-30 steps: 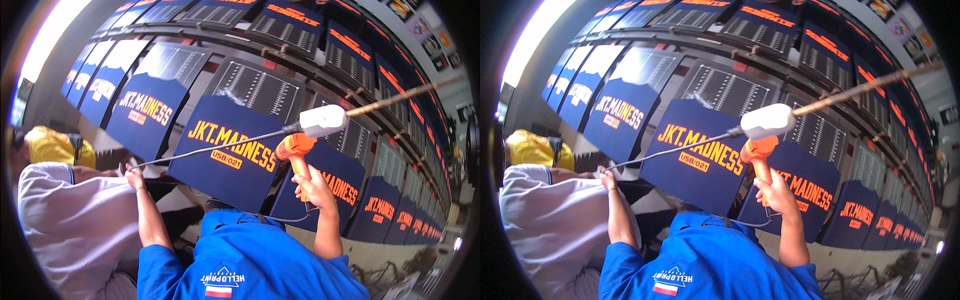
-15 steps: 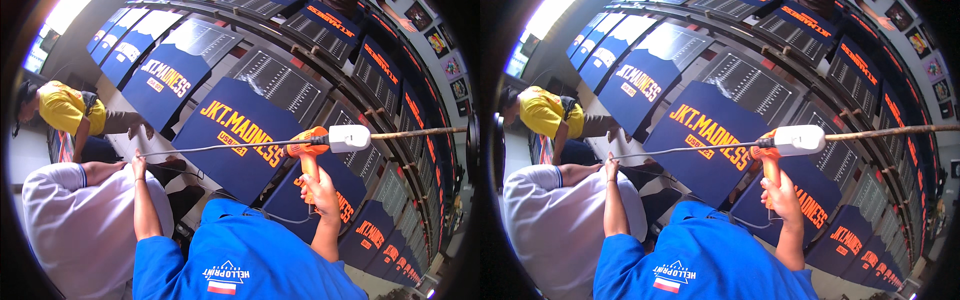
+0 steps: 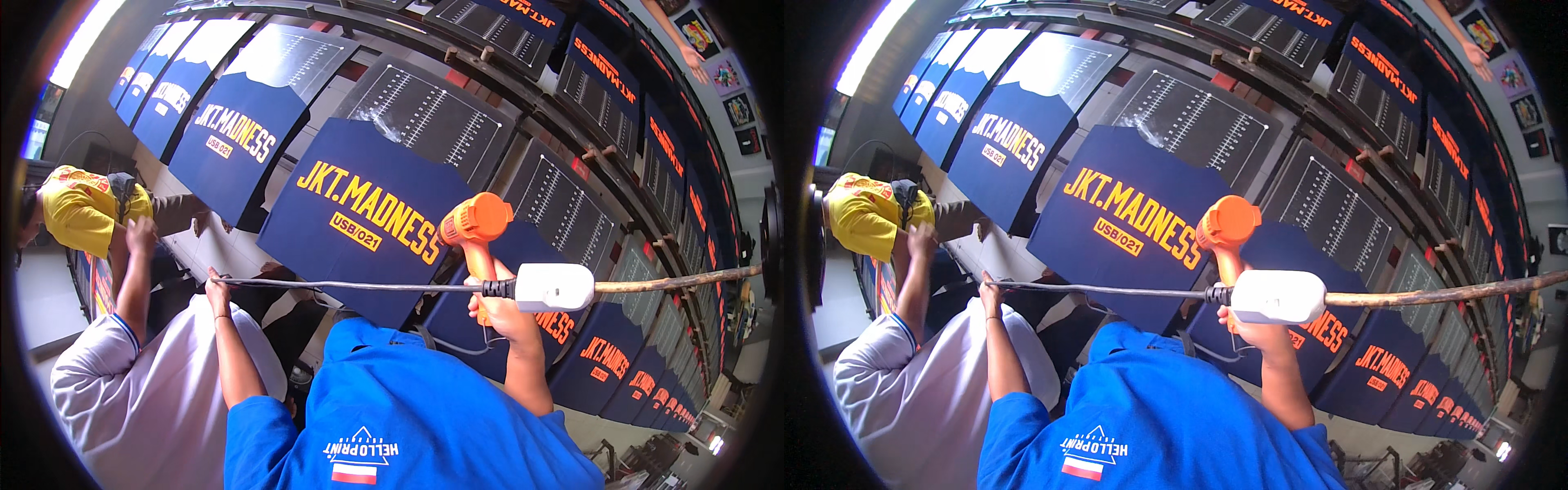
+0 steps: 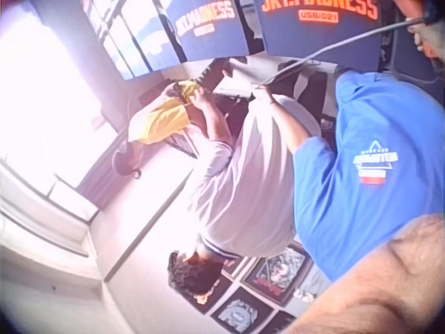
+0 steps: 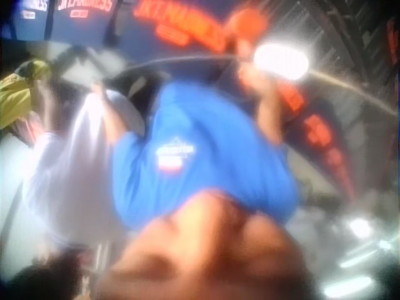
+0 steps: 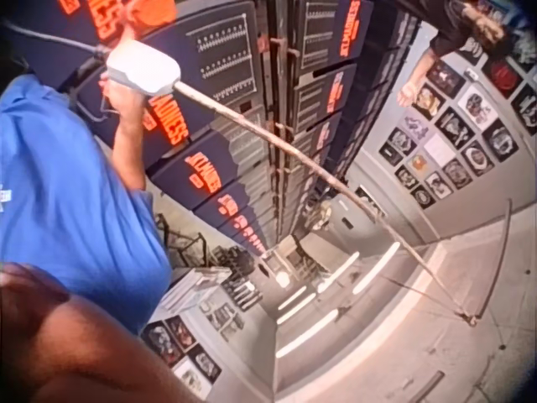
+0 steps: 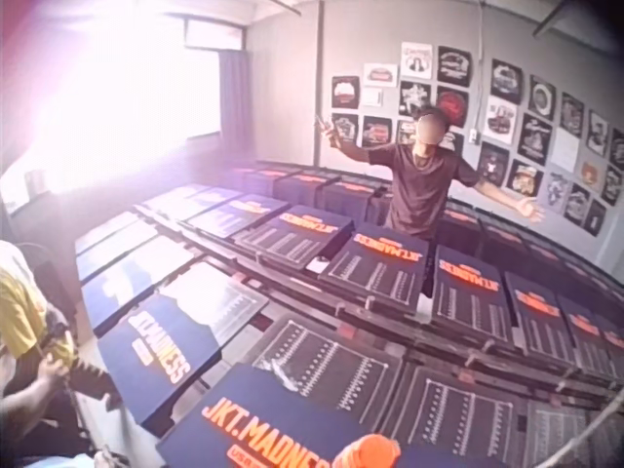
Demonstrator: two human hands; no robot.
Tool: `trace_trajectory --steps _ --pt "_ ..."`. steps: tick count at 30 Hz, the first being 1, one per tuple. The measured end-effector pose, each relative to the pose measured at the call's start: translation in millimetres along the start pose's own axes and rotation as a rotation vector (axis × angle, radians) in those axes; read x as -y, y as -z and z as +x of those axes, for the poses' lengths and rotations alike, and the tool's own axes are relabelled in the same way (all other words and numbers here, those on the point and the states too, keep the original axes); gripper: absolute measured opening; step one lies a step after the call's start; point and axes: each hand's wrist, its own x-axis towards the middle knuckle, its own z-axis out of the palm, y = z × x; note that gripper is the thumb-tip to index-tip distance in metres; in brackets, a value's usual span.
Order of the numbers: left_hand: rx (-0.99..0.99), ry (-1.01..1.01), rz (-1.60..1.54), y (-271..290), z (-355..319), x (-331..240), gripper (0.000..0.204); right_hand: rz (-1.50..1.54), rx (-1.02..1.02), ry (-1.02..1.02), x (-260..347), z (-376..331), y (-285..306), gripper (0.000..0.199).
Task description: The person uses a heat gun to dry the ink on shirts mounted on screen-printing boards, moving from one board to the next in a row while other people manipulate nearby equipment.
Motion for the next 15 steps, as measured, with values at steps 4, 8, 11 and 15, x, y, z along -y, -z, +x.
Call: trace_trajectory --steps 4,8,11,15 --pt "-0.082 -0.017 -0.117 -3.3 2.2 -1.7 0.074 0.167 -0.008 0.004 -6.4 7.8 -0.2 0.031" --pt "-0.025 0.080 -0.182 -11.2 2.2 -10.9 0.071 -0.008 0.051 -0.081 19.4 0.1 -12.5 0.021" --pt "0.020 0.020 -0.227 -10.4 2.9 -13.7 0.070 0.014 0.157 -0.150 40.8 -11.4 -13.2 0.035" --pt "-0.048 0.064 -0.284 -24.8 -5.4 -33.0 0.070 0.003 0.130 -0.145 27.7 -24.6 -19.5 0.038"
